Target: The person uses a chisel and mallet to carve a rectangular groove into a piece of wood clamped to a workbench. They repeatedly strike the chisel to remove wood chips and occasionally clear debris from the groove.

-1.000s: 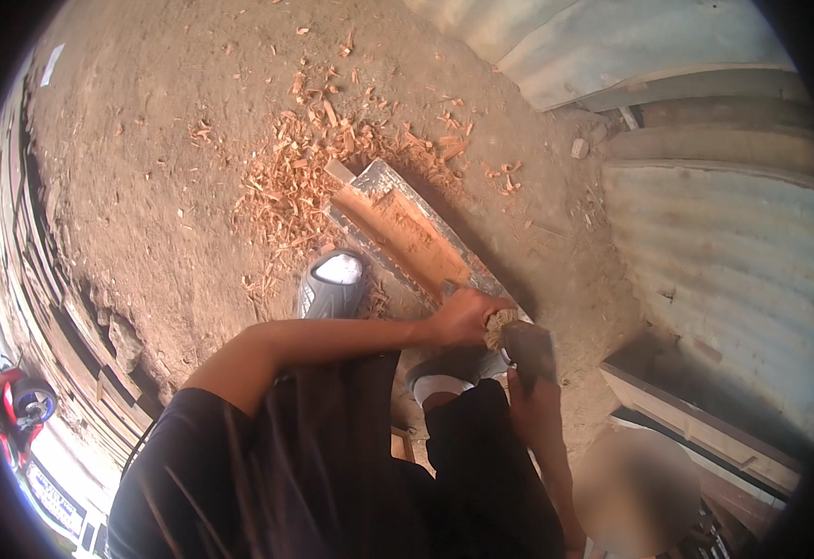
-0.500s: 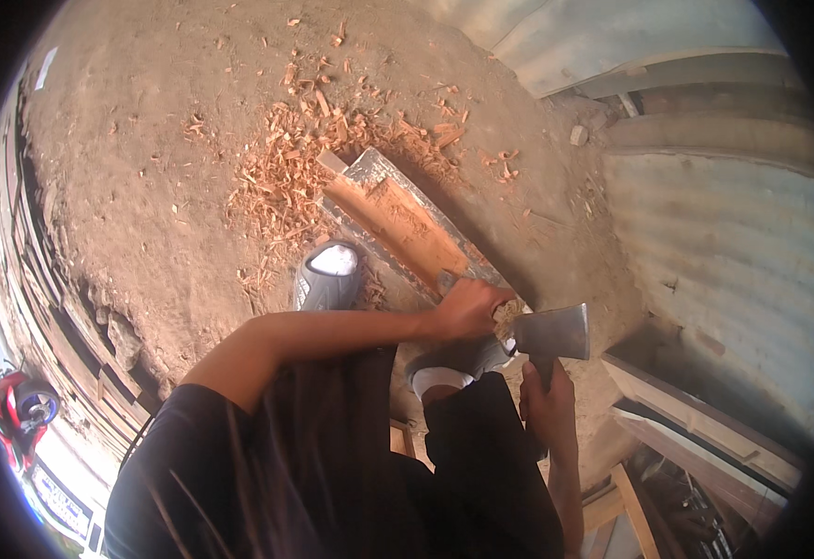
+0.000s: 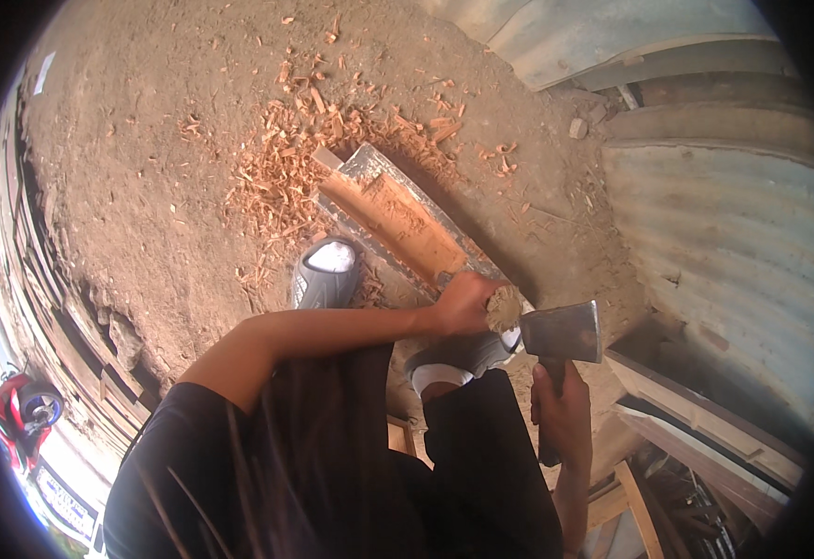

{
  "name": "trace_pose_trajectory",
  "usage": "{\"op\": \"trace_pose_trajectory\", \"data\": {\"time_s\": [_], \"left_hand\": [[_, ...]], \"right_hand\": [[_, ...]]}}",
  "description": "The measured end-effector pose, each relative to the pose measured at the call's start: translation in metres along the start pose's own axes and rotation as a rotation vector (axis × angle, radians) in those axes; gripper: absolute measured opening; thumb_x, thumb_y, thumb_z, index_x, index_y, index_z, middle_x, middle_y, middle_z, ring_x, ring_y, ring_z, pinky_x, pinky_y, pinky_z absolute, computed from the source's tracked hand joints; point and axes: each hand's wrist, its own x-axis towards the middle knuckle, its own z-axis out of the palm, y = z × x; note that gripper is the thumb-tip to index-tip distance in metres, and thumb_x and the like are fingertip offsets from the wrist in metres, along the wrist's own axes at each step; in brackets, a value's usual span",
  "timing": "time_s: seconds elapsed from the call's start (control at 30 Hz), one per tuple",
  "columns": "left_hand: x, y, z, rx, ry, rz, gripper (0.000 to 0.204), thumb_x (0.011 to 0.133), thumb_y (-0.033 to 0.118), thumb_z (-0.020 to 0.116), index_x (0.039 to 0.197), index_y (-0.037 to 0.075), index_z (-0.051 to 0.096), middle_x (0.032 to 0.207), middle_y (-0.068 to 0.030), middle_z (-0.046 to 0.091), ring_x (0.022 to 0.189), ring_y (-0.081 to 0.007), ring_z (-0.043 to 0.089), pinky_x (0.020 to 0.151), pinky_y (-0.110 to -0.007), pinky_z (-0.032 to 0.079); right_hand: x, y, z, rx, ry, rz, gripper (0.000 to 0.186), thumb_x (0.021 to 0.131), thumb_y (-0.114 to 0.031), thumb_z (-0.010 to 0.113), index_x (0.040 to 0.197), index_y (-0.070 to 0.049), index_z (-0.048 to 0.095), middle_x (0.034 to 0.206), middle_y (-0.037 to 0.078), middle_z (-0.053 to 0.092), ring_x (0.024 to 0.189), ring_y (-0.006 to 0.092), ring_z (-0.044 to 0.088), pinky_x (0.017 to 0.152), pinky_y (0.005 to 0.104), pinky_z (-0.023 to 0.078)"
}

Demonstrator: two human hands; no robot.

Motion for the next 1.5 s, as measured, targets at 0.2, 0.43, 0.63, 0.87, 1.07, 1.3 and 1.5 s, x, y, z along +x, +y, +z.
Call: {"op": "trace_pose_trajectory", "data": {"time_s": [0.2, 0.43, 0.63, 0.87, 1.07, 1.3, 1.5], "left_hand": [[0.002, -0.003, -0.008, -0.088, 0.096, -0.071, 0.024, 0.075, 0.023, 0.081, 0.088, 0.006, 0.070, 0.079, -0.0188, 0.069, 0.076, -0.0403, 0.068, 0.067, -0.044, 0.054], [0.004, -0.004, -0.014, -0.204, 0.076, -0.031, 0.023, 0.076, 0.025, 0.078, 0.085, 0.006, 0.069, 0.078, -0.0201, 0.068, 0.077, -0.0417, 0.068, 0.067, -0.046, 0.053], [0.005, -0.002, -0.015, -0.153, 0.091, -0.085, 0.023, 0.077, 0.024, 0.077, 0.087, 0.005, 0.070, 0.079, -0.0206, 0.069, 0.077, -0.0418, 0.068, 0.068, -0.046, 0.054], [0.005, -0.008, -0.002, -0.037, 0.046, -0.106, 0.033, 0.078, 0.029, 0.082, 0.099, 0.006, 0.073, 0.082, -0.0200, 0.070, 0.077, -0.0395, 0.070, 0.067, -0.042, 0.055], [0.007, -0.006, -0.005, -0.065, 0.041, -0.077, 0.036, 0.078, 0.031, 0.081, 0.104, 0.007, 0.074, 0.085, -0.0195, 0.071, 0.079, -0.0396, 0.070, 0.068, -0.043, 0.055], [0.001, -0.013, -0.001, 0.019, 0.051, -0.078, 0.035, 0.077, 0.031, 0.081, 0.104, 0.009, 0.075, 0.084, -0.0181, 0.072, 0.079, -0.0395, 0.070, 0.069, -0.044, 0.056], [0.005, -0.006, 0.000, 0.022, -0.023, -0.106, 0.035, 0.077, 0.027, 0.078, 0.108, 0.011, 0.076, 0.085, -0.0180, 0.072, 0.079, -0.0386, 0.071, 0.070, -0.045, 0.056]], "right_hand": [[-0.008, -0.016, -0.001, -0.072, 0.083, -0.110, 0.018, 0.106, -0.021, 0.056, 0.099, -0.005, 0.056, 0.065, 0.000, 0.053, 0.048, 0.0077, 0.048, 0.043, 0.0264, 0.039], [0.014, -0.011, 0.015, -0.131, 0.007, -0.066, 0.019, 0.105, -0.022, 0.059, 0.100, -0.003, 0.057, 0.063, 0.000, 0.053, 0.049, 0.0081, 0.050, 0.044, 0.0272, 0.040], [0.002, -0.020, 0.022, -0.098, 0.176, -0.228, 0.019, 0.105, -0.020, 0.057, 0.107, -0.001, 0.060, 0.064, 0.006, 0.057, 0.049, 0.0137, 0.054, 0.049, 0.0310, 0.042], [0.015, -0.046, 0.008, -0.126, 0.001, -0.015, 0.029, 0.104, -0.026, 0.062, 0.094, 0.001, 0.057, 0.064, 0.011, 0.059, 0.050, 0.0216, 0.056, 0.052, 0.0389, 0.044], [0.041, 0.035, 0.028, -0.568, 0.255, -0.594, 0.022, 0.104, -0.023, 0.060, 0.093, -0.005, 0.056, 0.061, 0.001, 0.053, 0.047, 0.0089, 0.049, 0.044, 0.0276, 0.038], [0.011, -0.031, 0.013, 0.056, 0.186, -0.160, 0.022, 0.106, -0.022, 0.057, 0.097, -0.002, 0.056, 0.061, 0.000, 0.053, 0.046, 0.0083, 0.049, 0.043, 0.0268, 0.038], [0.029, -0.002, 0.018, -0.087, 0.016, -0.032, 0.022, 0.106, -0.026, 0.058, 0.100, -0.005, 0.055, 0.063, 0.000, 0.051, 0.046, 0.0086, 0.048, 0.042, 0.0266, 0.039]]}}
